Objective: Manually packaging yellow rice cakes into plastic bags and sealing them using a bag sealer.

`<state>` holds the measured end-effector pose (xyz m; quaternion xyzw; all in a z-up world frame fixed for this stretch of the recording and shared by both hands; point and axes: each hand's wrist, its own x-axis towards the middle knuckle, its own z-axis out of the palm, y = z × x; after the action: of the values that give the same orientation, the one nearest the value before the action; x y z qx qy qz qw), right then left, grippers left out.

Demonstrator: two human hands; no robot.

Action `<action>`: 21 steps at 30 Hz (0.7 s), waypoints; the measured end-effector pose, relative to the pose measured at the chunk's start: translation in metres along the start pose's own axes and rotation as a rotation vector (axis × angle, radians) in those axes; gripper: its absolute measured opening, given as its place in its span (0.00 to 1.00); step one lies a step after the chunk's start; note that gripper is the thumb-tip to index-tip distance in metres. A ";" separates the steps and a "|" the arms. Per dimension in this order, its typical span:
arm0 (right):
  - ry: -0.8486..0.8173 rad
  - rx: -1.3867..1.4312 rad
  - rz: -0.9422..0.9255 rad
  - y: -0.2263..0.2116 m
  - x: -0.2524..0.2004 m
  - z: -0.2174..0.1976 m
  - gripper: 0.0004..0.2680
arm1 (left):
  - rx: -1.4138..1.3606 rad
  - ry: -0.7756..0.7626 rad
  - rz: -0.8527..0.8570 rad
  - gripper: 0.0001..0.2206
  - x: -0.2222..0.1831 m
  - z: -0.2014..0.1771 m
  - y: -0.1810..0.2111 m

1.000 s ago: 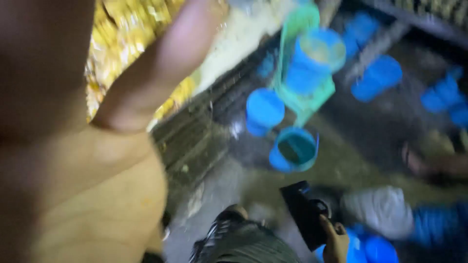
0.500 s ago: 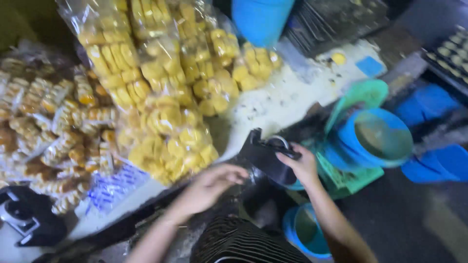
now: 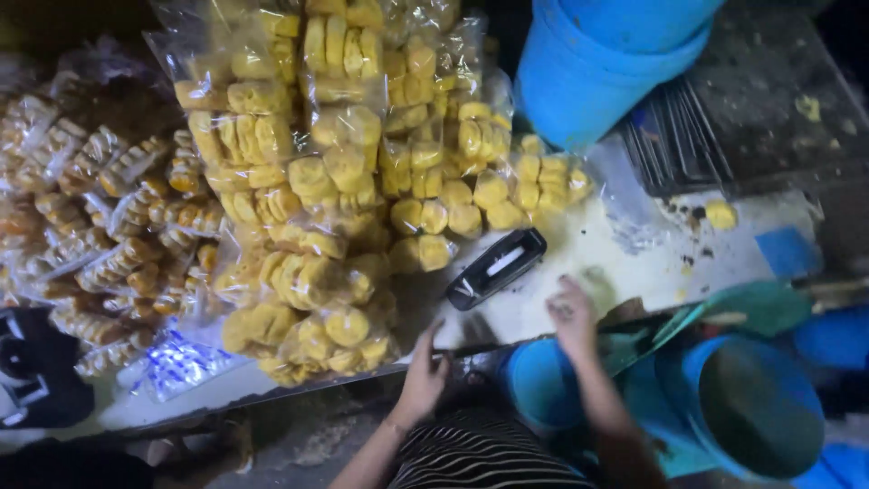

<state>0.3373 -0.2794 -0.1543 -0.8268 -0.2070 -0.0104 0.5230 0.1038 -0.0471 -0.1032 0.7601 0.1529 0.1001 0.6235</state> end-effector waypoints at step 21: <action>-0.278 -0.270 -0.096 -0.009 0.076 0.054 0.17 | 0.378 0.203 -0.384 0.37 0.032 0.079 -0.028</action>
<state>0.3934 -0.2041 -0.1535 -0.8721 -0.3129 0.0513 0.3727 0.1574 -0.1031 -0.1475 0.8061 0.3718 0.0254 0.4596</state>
